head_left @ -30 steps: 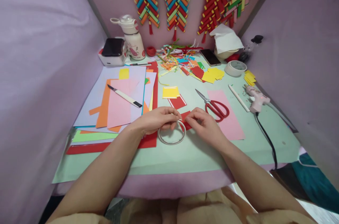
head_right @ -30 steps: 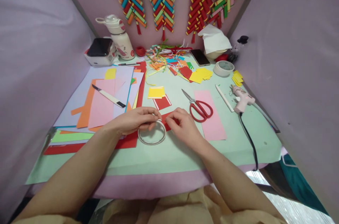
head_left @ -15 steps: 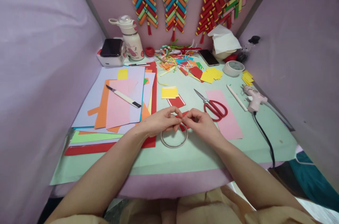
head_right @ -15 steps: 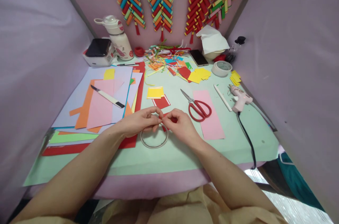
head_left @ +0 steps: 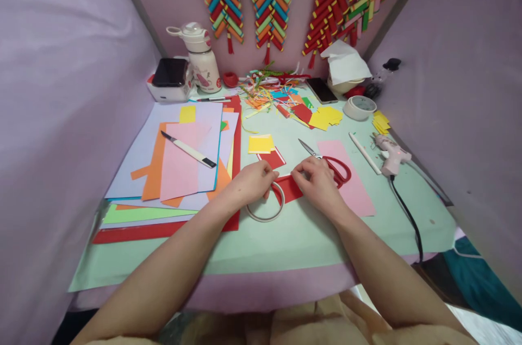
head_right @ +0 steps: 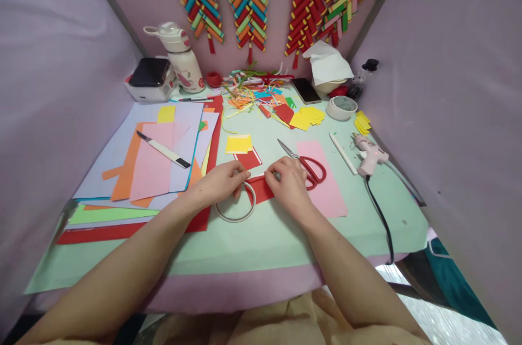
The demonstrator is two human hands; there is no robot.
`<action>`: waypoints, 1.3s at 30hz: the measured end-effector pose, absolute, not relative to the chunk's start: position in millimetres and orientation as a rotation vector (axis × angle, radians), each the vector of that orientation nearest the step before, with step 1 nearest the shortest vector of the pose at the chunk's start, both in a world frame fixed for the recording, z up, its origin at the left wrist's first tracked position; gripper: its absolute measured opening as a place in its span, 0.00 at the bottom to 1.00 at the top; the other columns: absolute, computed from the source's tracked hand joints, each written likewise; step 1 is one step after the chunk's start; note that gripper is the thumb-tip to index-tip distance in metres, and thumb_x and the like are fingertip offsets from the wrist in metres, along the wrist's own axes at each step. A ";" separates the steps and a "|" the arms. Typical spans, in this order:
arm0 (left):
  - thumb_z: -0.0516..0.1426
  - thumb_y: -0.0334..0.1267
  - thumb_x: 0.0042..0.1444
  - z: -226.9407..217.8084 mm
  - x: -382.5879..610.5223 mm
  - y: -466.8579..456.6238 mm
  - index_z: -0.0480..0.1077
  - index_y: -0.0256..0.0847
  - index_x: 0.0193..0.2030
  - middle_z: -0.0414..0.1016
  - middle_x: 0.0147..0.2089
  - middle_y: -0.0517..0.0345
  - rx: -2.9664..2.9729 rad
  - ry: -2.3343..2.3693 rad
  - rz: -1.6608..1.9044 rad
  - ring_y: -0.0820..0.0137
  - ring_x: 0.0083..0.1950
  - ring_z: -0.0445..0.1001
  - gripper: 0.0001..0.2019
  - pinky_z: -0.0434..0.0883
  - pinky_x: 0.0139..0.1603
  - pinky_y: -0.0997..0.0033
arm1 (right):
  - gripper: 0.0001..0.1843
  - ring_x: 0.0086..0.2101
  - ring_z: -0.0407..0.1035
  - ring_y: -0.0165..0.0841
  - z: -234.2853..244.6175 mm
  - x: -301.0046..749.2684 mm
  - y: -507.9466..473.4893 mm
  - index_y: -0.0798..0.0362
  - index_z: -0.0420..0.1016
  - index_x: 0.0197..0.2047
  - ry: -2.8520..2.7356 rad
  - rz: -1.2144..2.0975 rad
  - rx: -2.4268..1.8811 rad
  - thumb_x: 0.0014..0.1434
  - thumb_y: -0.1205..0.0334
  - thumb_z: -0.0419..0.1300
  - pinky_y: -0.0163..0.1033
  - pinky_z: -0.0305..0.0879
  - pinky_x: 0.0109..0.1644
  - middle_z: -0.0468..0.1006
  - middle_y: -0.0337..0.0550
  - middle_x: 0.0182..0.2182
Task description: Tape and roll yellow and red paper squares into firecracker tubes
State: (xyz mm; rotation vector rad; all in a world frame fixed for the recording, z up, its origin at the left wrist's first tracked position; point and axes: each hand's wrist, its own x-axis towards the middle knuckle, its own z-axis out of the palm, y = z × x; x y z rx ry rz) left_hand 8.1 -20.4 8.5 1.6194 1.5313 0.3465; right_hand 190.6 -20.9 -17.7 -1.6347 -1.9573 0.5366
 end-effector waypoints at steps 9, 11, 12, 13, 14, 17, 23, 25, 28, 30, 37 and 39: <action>0.52 0.44 0.56 -0.1 10.0 -22.4 0.63 0.43 0.32 0.73 0.23 0.59 1.663 1.615 0.320 0.67 0.29 0.70 0.08 0.57 0.28 0.72 | 0.11 0.41 0.61 0.40 -24.0 190.1 -19.3 0.49 0.71 0.28 -2.097 0.436 -1.665 0.59 0.58 0.53 0.44 0.50 0.40 0.73 0.42 0.34; 0.52 0.45 0.56 0.0 10.6 -22.7 0.63 0.43 0.32 0.73 0.25 0.58 1.675 1.641 0.302 0.67 0.30 0.70 0.08 0.57 0.29 0.72 | 0.11 0.40 0.61 0.39 -23.6 189.1 -19.3 0.49 0.71 0.28 -2.106 0.425 -1.675 0.60 0.59 0.52 0.43 0.50 0.39 0.72 0.42 0.33; 0.51 0.45 0.56 0.1 11.1 -22.9 0.63 0.43 0.32 0.74 0.27 0.57 1.682 1.656 0.292 0.67 0.31 0.70 0.08 0.57 0.29 0.72 | 0.11 0.39 0.61 0.39 -23.4 188.6 -19.4 0.49 0.71 0.28 -2.109 0.422 -1.682 0.60 0.59 0.52 0.43 0.50 0.39 0.72 0.42 0.33; 0.51 0.45 0.56 0.2 11.8 -23.0 0.63 0.43 0.33 0.74 0.28 0.56 1.690 1.673 0.282 0.66 0.31 0.70 0.08 0.57 0.29 0.72 | 0.11 0.39 0.61 0.39 -23.3 188.0 -19.6 0.49 0.70 0.28 -2.111 0.419 -1.688 0.60 0.59 0.52 0.43 0.49 0.38 0.72 0.42 0.32; 0.51 0.45 0.56 0.2 12.5 -23.1 0.63 0.43 0.33 0.74 0.29 0.56 1.700 1.686 0.271 0.66 0.32 0.70 0.08 0.57 0.29 0.72 | 0.11 0.39 0.61 0.39 -23.2 187.4 -19.7 0.50 0.70 0.28 -2.111 0.418 -1.695 0.60 0.59 0.52 0.43 0.49 0.38 0.72 0.42 0.32; 0.50 0.43 0.57 0.1 15.5 -23.1 0.63 0.43 0.33 0.74 0.32 0.55 1.754 1.733 0.247 0.65 0.34 0.70 0.07 0.57 0.29 0.71 | 0.11 0.38 0.61 0.39 -23.4 186.0 -20.0 0.50 0.69 0.27 -2.112 0.408 -1.695 0.60 0.60 0.52 0.43 0.49 0.38 0.72 0.42 0.31; 0.49 0.39 0.57 0.1 20.5 -23.4 0.64 0.43 0.34 0.73 0.33 0.53 1.828 1.809 0.183 0.63 0.35 0.71 0.05 0.56 0.28 0.70 | 0.10 0.37 0.61 0.38 -22.8 184.3 -20.1 0.50 0.68 0.27 -2.108 0.419 -1.710 0.59 0.61 0.53 0.43 0.48 0.37 0.73 0.41 0.31; 0.49 0.39 0.57 -0.2 20.9 -23.5 0.64 0.43 0.35 0.73 0.33 0.53 1.819 1.812 0.174 0.63 0.35 0.71 0.05 0.56 0.28 0.70 | 0.10 0.37 0.61 0.39 -22.6 184.4 -20.1 0.50 0.67 0.26 -2.105 0.430 -1.702 0.59 0.61 0.53 0.43 0.48 0.37 0.73 0.42 0.31; 0.49 0.39 0.57 -1.3 20.8 -23.2 0.64 0.43 0.35 0.73 0.33 0.53 1.827 1.819 0.168 0.63 0.35 0.70 0.05 0.56 0.27 0.70 | 0.10 0.37 0.61 0.39 -22.8 184.6 -20.2 0.50 0.67 0.26 -2.099 0.431 -1.683 0.59 0.61 0.52 0.43 0.49 0.38 0.73 0.43 0.31; 0.49 0.39 0.57 -2.0 20.8 -22.9 0.64 0.43 0.35 0.73 0.33 0.53 1.837 1.827 0.162 0.63 0.35 0.70 0.05 0.55 0.27 0.69 | 0.10 0.37 0.61 0.39 -22.8 184.5 -20.3 0.50 0.66 0.26 -2.101 0.428 -1.688 0.59 0.61 0.52 0.43 0.49 0.38 0.73 0.42 0.31; 0.48 0.38 0.57 -4.1 21.1 -22.8 0.63 0.42 0.34 0.73 0.32 0.52 1.876 1.816 0.161 0.63 0.34 0.70 0.06 0.55 0.27 0.69 | 0.10 0.38 0.61 0.39 -21.4 183.3 -20.5 0.51 0.66 0.26 -2.111 0.433 -1.696 0.58 0.61 0.52 0.43 0.48 0.38 0.73 0.42 0.31; 0.47 0.38 0.57 -4.9 20.7 -23.0 0.63 0.42 0.34 0.73 0.32 0.52 1.894 1.816 0.161 0.62 0.33 0.70 0.06 0.55 0.26 0.69 | 0.10 0.38 0.60 0.39 -21.6 183.0 -20.3 0.51 0.65 0.26 -2.115 0.430 -1.702 0.58 0.61 0.52 0.42 0.47 0.37 0.73 0.42 0.31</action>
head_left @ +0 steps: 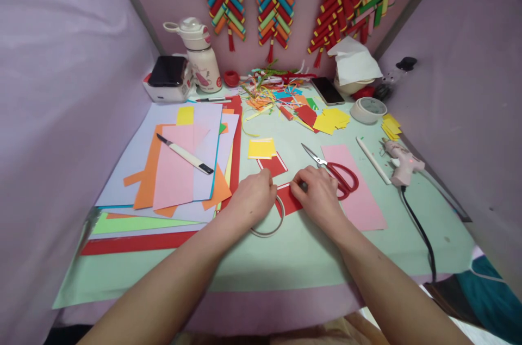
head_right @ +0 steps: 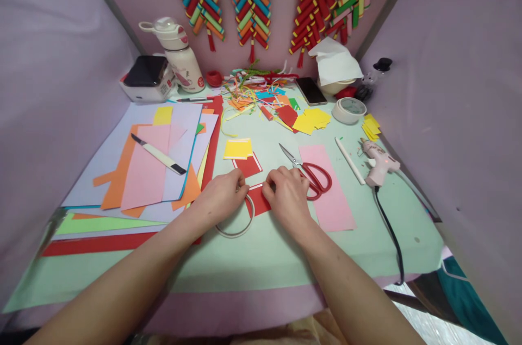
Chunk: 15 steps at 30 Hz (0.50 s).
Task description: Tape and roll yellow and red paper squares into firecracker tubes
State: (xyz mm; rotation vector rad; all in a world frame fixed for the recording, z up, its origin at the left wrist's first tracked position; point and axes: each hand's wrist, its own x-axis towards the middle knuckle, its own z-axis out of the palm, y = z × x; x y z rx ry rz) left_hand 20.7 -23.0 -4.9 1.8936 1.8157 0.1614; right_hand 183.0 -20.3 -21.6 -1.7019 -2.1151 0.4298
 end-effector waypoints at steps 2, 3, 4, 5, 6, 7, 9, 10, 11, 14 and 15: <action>0.47 0.37 0.58 -5.5 20.1 -23.2 0.63 0.42 0.34 0.73 0.32 0.52 1.910 1.817 0.160 0.62 0.33 0.70 0.06 0.55 0.26 0.69 | 0.10 0.38 0.60 0.39 -22.1 182.8 -20.1 0.51 0.65 0.26 -2.119 0.425 -1.710 0.58 0.61 0.53 0.42 0.46 0.36 0.73 0.41 0.31; 0.47 0.37 0.58 -5.7 19.9 -23.3 0.63 0.42 0.35 0.73 0.32 0.52 1.917 1.816 0.155 0.62 0.33 0.71 0.06 0.55 0.26 0.69 | 0.10 0.37 0.60 0.38 -22.3 182.8 -19.9 0.51 0.65 0.26 -2.121 0.422 -1.714 0.58 0.61 0.53 0.41 0.46 0.36 0.73 0.41 0.31; 0.47 0.37 0.58 -5.8 19.8 -23.2 0.63 0.42 0.35 0.73 0.32 0.52 1.921 1.815 0.149 0.62 0.33 0.71 0.06 0.55 0.26 0.69 | 0.10 0.37 0.60 0.38 -22.6 182.8 -19.8 0.51 0.65 0.26 -2.123 0.418 -1.719 0.58 0.60 0.53 0.41 0.45 0.36 0.73 0.41 0.31; 0.47 0.37 0.58 -5.8 19.8 -23.2 0.64 0.42 0.35 0.73 0.33 0.52 1.924 1.813 0.142 0.63 0.33 0.71 0.06 0.55 0.26 0.69 | 0.10 0.37 0.60 0.38 -22.7 182.8 -19.7 0.51 0.65 0.26 -2.127 0.414 -1.723 0.58 0.60 0.53 0.40 0.45 0.35 0.73 0.41 0.31; 0.47 0.38 0.58 -5.7 20.0 -23.0 0.64 0.41 0.35 0.73 0.32 0.52 1.925 1.815 0.136 0.63 0.33 0.71 0.07 0.56 0.26 0.69 | 0.10 0.38 0.60 0.38 -22.8 182.8 -19.5 0.51 0.65 0.26 -2.131 0.409 -1.728 0.58 0.60 0.53 0.40 0.44 0.35 0.73 0.41 0.31; 0.47 0.38 0.58 -5.6 20.4 -22.9 0.64 0.41 0.35 0.73 0.32 0.52 1.924 1.822 0.133 0.63 0.34 0.71 0.07 0.56 0.26 0.69 | 0.10 0.38 0.60 0.38 -22.7 182.7 -19.4 0.51 0.65 0.26 -2.135 0.406 -1.734 0.58 0.60 0.53 0.40 0.44 0.35 0.73 0.41 0.31; 0.48 0.38 0.58 -5.0 21.5 -22.6 0.64 0.41 0.35 0.73 0.32 0.53 1.921 1.842 0.130 0.63 0.34 0.72 0.06 0.57 0.26 0.69 | 0.09 0.38 0.60 0.37 -22.1 182.3 -19.1 0.51 0.65 0.26 -2.138 0.405 -1.749 0.58 0.60 0.53 0.39 0.43 0.35 0.73 0.39 0.31; 0.48 0.38 0.58 -4.6 22.2 -22.5 0.64 0.42 0.35 0.73 0.32 0.54 1.920 1.850 0.128 0.63 0.34 0.72 0.06 0.57 0.26 0.69 | 0.09 0.37 0.59 0.37 -21.7 182.0 -19.0 0.51 0.65 0.26 -2.137 0.407 -1.755 0.58 0.60 0.53 0.39 0.43 0.35 0.73 0.39 0.31; 0.48 0.37 0.58 -4.3 22.8 -22.4 0.64 0.42 0.35 0.74 0.33 0.54 1.918 1.858 0.124 0.63 0.34 0.72 0.06 0.57 0.26 0.69 | 0.09 0.37 0.59 0.36 -21.2 181.6 -18.9 0.51 0.65 0.26 -2.136 0.410 -1.758 0.57 0.61 0.53 0.39 0.42 0.35 0.73 0.39 0.31; 0.48 0.38 0.57 -3.6 23.9 -21.9 0.65 0.42 0.35 0.74 0.33 0.53 1.912 1.868 0.102 0.63 0.35 0.72 0.06 0.57 0.26 0.69 | 0.09 0.37 0.59 0.35 -19.5 180.4 -18.3 0.52 0.66 0.26 -2.131 0.422 -1.763 0.57 0.61 0.54 0.39 0.41 0.35 0.73 0.38 0.31; 0.48 0.38 0.57 -3.7 23.9 -21.6 0.65 0.42 0.35 0.74 0.33 0.53 1.910 1.870 0.095 0.63 0.35 0.72 0.06 0.57 0.26 0.69 | 0.09 0.37 0.59 0.35 -18.9 180.1 -17.9 0.52 0.66 0.26 -2.130 0.425 -1.769 0.57 0.61 0.54 0.39 0.41 0.35 0.73 0.38 0.31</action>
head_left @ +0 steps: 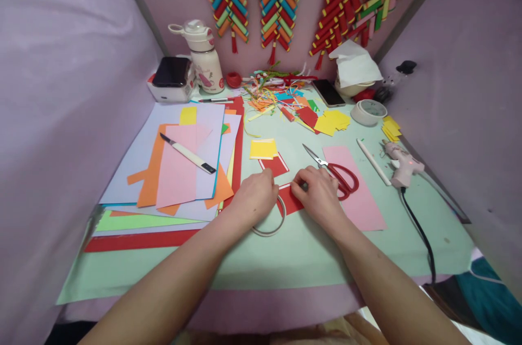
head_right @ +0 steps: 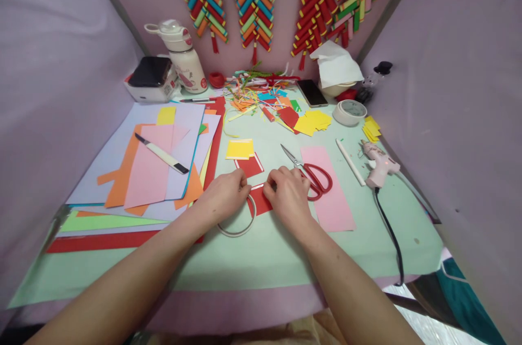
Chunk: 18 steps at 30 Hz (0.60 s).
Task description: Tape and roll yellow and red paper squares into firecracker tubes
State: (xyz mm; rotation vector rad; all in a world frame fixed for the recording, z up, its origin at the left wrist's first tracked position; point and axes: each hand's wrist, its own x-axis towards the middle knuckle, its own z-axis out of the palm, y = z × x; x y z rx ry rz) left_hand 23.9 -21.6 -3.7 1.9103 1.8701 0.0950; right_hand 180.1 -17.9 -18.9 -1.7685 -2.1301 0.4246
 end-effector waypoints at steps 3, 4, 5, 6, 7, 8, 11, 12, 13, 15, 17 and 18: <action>0.48 0.38 0.56 -5.1 23.5 -20.8 0.64 0.42 0.34 0.74 0.33 0.53 1.919 1.867 0.101 0.62 0.35 0.72 0.06 0.57 0.26 0.69 | 0.09 0.37 0.59 0.35 -17.5 180.2 -15.9 0.52 0.66 0.25 -2.136 0.435 -1.790 0.56 0.62 0.54 0.39 0.40 0.34 0.73 0.38 0.30; 0.48 0.37 0.56 -5.7 23.3 -20.6 0.63 0.42 0.34 0.74 0.32 0.54 1.925 1.866 0.108 0.63 0.35 0.72 0.05 0.56 0.26 0.69 | 0.09 0.36 0.59 0.35 -17.4 180.5 -14.9 0.52 0.67 0.24 -2.139 0.438 -1.798 0.55 0.62 0.54 0.39 0.40 0.34 0.73 0.38 0.30; 0.48 0.37 0.56 -6.3 23.1 -20.5 0.63 0.42 0.33 0.73 0.32 0.54 1.932 1.865 0.114 0.63 0.34 0.72 0.05 0.56 0.26 0.69 | 0.10 0.36 0.59 0.36 -17.4 181.1 -13.9 0.52 0.67 0.23 -2.141 0.439 -1.807 0.55 0.61 0.55 0.39 0.40 0.34 0.73 0.39 0.29; 0.47 0.37 0.56 -6.8 23.0 -20.4 0.63 0.42 0.33 0.73 0.31 0.54 1.937 1.865 0.117 0.63 0.34 0.71 0.05 0.56 0.26 0.69 | 0.10 0.36 0.59 0.36 -17.7 181.7 -12.8 0.53 0.66 0.22 -2.141 0.437 -1.815 0.54 0.61 0.55 0.39 0.40 0.34 0.73 0.39 0.29; 0.47 0.37 0.56 -7.0 23.0 -20.3 0.62 0.42 0.32 0.73 0.31 0.54 1.940 1.864 0.117 0.63 0.33 0.71 0.05 0.55 0.26 0.69 | 0.11 0.36 0.60 0.36 -18.3 182.5 -11.9 0.53 0.66 0.21 -2.141 0.433 -1.823 0.53 0.60 0.56 0.39 0.40 0.34 0.73 0.39 0.28; 0.47 0.36 0.56 -7.0 23.1 -20.4 0.62 0.42 0.32 0.73 0.31 0.54 1.940 1.861 0.115 0.64 0.33 0.71 0.05 0.55 0.26 0.69 | 0.12 0.35 0.60 0.36 -19.1 183.3 -11.0 0.53 0.65 0.21 -2.141 0.425 -1.827 0.53 0.59 0.56 0.39 0.40 0.34 0.73 0.39 0.28; 0.47 0.37 0.56 -6.3 23.4 -20.6 0.62 0.42 0.33 0.72 0.31 0.53 1.930 1.851 0.109 0.64 0.32 0.70 0.05 0.55 0.25 0.69 | 0.12 0.34 0.61 0.36 -22.1 186.0 -9.9 0.53 0.64 0.20 -2.150 0.369 -1.809 0.53 0.60 0.56 0.40 0.43 0.35 0.72 0.39 0.26; 0.47 0.37 0.56 -6.0 23.5 -20.7 0.62 0.42 0.33 0.72 0.31 0.53 1.926 1.852 0.103 0.64 0.32 0.70 0.05 0.55 0.25 0.69 | 0.11 0.34 0.61 0.36 -22.8 186.9 -10.0 0.53 0.64 0.21 -2.145 0.336 -1.798 0.54 0.61 0.56 0.40 0.44 0.35 0.72 0.39 0.26; 0.47 0.37 0.56 -6.0 23.5 -20.9 0.62 0.42 0.33 0.72 0.31 0.53 1.922 1.857 0.099 0.64 0.32 0.70 0.05 0.55 0.25 0.69 | 0.09 0.34 0.62 0.36 -23.4 187.9 -10.5 0.53 0.65 0.23 -2.128 0.297 -1.784 0.54 0.63 0.55 0.40 0.46 0.36 0.72 0.39 0.27; 0.47 0.37 0.56 -6.5 23.6 -21.3 0.62 0.42 0.33 0.72 0.31 0.54 1.925 1.868 0.100 0.64 0.32 0.70 0.05 0.55 0.25 0.69 | 0.04 0.35 0.63 0.36 -23.5 189.7 -12.8 0.52 0.68 0.28 -2.079 0.225 -1.714 0.54 0.66 0.55 0.41 0.50 0.38 0.73 0.40 0.30; 0.47 0.36 0.56 -7.6 23.5 -21.8 0.62 0.42 0.32 0.72 0.30 0.54 1.938 1.869 0.112 0.64 0.32 0.70 0.05 0.55 0.25 0.69 | 0.04 0.37 0.63 0.36 -22.8 190.8 -17.2 0.52 0.70 0.33 -2.071 0.192 -1.573 0.56 0.68 0.54 0.41 0.55 0.40 0.73 0.42 0.32; 0.47 0.36 0.55 -8.1 23.5 -22.0 0.62 0.42 0.32 0.72 0.30 0.54 1.943 1.866 0.118 0.63 0.32 0.71 0.05 0.55 0.25 0.69 | 0.06 0.37 0.63 0.36 -22.5 190.9 -20.1 0.53 0.70 0.35 -2.095 0.190 -1.487 0.57 0.69 0.53 0.41 0.57 0.41 0.73 0.43 0.34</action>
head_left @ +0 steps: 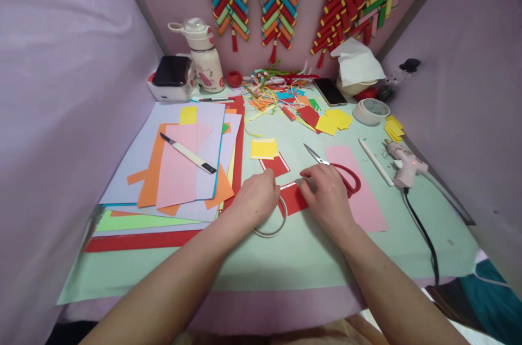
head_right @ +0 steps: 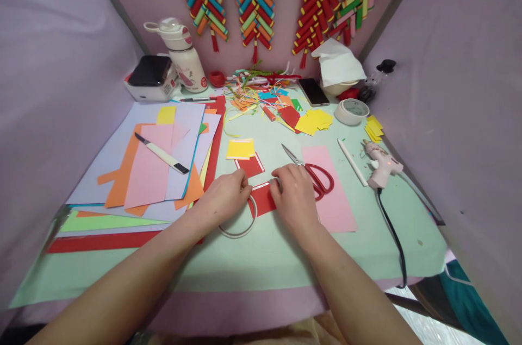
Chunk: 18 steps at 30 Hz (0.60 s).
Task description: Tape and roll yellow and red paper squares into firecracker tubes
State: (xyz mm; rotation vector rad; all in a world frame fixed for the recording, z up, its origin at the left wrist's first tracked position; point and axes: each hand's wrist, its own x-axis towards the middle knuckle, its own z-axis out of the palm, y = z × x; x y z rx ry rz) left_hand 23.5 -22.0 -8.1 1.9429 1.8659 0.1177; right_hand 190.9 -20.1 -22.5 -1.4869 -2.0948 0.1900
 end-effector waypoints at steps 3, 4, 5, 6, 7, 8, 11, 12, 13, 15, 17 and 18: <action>0.48 0.36 0.55 -8.5 23.3 -22.6 0.62 0.42 0.32 0.72 0.31 0.54 1.947 1.860 0.121 0.63 0.32 0.71 0.04 0.55 0.25 0.69 | 0.10 0.39 0.64 0.36 -23.5 190.0 -28.9 0.54 0.73 0.38 -2.218 0.209 -1.296 0.58 0.73 0.52 0.40 0.61 0.43 0.74 0.45 0.36; 0.48 0.36 0.55 -8.2 23.3 -22.7 0.62 0.42 0.32 0.72 0.31 0.54 1.945 1.861 0.122 0.64 0.32 0.71 0.04 0.55 0.25 0.69 | 0.11 0.39 0.64 0.37 -24.4 189.4 -31.3 0.55 0.73 0.38 -2.251 0.212 -1.276 0.58 0.74 0.52 0.40 0.61 0.43 0.75 0.45 0.37; 0.48 0.36 0.55 -7.5 23.2 -22.7 0.62 0.42 0.32 0.73 0.31 0.54 1.942 1.859 0.121 0.64 0.32 0.71 0.05 0.56 0.25 0.69 | 0.11 0.39 0.64 0.37 -25.5 188.7 -33.2 0.55 0.74 0.39 -2.281 0.212 -1.274 0.58 0.74 0.52 0.40 0.62 0.43 0.75 0.45 0.37; 0.47 0.36 0.55 -6.8 23.1 -22.7 0.62 0.42 0.32 0.73 0.31 0.54 1.938 1.860 0.119 0.63 0.32 0.71 0.05 0.56 0.25 0.69 | 0.11 0.40 0.64 0.37 -26.5 187.9 -34.6 0.56 0.74 0.39 -2.306 0.206 -1.285 0.58 0.74 0.52 0.40 0.62 0.43 0.75 0.46 0.37; 0.47 0.36 0.55 -5.9 23.1 -22.7 0.62 0.42 0.32 0.73 0.31 0.54 1.934 1.858 0.116 0.63 0.32 0.71 0.05 0.56 0.25 0.69 | 0.11 0.40 0.64 0.37 -27.3 187.2 -35.7 0.56 0.74 0.39 -2.331 0.196 -1.303 0.59 0.74 0.52 0.40 0.62 0.43 0.75 0.46 0.38; 0.48 0.36 0.55 -5.0 23.0 -22.8 0.62 0.42 0.32 0.73 0.30 0.54 1.931 1.855 0.114 0.63 0.32 0.71 0.05 0.56 0.25 0.69 | 0.12 0.40 0.64 0.37 -27.7 186.4 -36.5 0.56 0.75 0.40 -2.356 0.182 -1.322 0.59 0.74 0.52 0.40 0.62 0.42 0.75 0.46 0.38; 0.47 0.36 0.56 -3.4 22.6 -23.2 0.63 0.42 0.32 0.73 0.30 0.55 1.929 1.843 0.117 0.63 0.32 0.71 0.05 0.57 0.25 0.69 | 0.12 0.40 0.64 0.38 -26.5 183.9 -38.7 0.57 0.75 0.41 -2.447 0.119 -1.357 0.59 0.75 0.52 0.40 0.61 0.40 0.75 0.47 0.38; 0.47 0.36 0.56 -3.4 22.5 -23.4 0.63 0.42 0.33 0.73 0.31 0.55 1.931 1.842 0.120 0.63 0.32 0.71 0.05 0.57 0.25 0.69 | 0.12 0.40 0.64 0.38 -25.5 183.1 -39.7 0.57 0.75 0.41 -2.475 0.088 -1.363 0.59 0.75 0.52 0.40 0.60 0.40 0.75 0.47 0.38; 0.48 0.36 0.56 -3.5 22.4 -23.8 0.63 0.42 0.33 0.73 0.31 0.55 1.933 1.843 0.124 0.63 0.32 0.71 0.05 0.57 0.26 0.69 | 0.12 0.40 0.64 0.38 -24.4 182.4 -40.8 0.57 0.74 0.41 -2.500 0.052 -1.366 0.58 0.76 0.52 0.40 0.59 0.39 0.75 0.47 0.37; 0.48 0.36 0.56 -4.0 22.3 -24.5 0.63 0.42 0.33 0.73 0.31 0.55 1.935 1.849 0.129 0.63 0.32 0.71 0.05 0.57 0.26 0.69 | 0.13 0.40 0.65 0.37 -22.2 181.5 -43.0 0.56 0.74 0.42 -2.539 -0.027 -1.368 0.58 0.75 0.52 0.40 0.57 0.39 0.75 0.47 0.37; 0.47 0.36 0.56 -4.2 22.2 -25.3 0.63 0.42 0.33 0.73 0.31 0.55 1.932 1.850 0.137 0.64 0.32 0.71 0.05 0.57 0.26 0.69 | 0.13 0.40 0.65 0.37 -20.5 181.3 -44.9 0.56 0.73 0.44 -2.577 -0.097 -1.361 0.59 0.75 0.53 0.41 0.55 0.39 0.75 0.47 0.37; 0.47 0.37 0.57 -3.9 22.1 -25.7 0.63 0.42 0.33 0.73 0.31 0.55 1.928 1.848 0.141 0.64 0.32 0.71 0.05 0.57 0.25 0.69 | 0.13 0.40 0.65 0.37 -19.8 181.5 -45.5 0.56 0.72 0.45 -2.597 -0.122 -1.354 0.59 0.74 0.53 0.41 0.54 0.39 0.76 0.47 0.37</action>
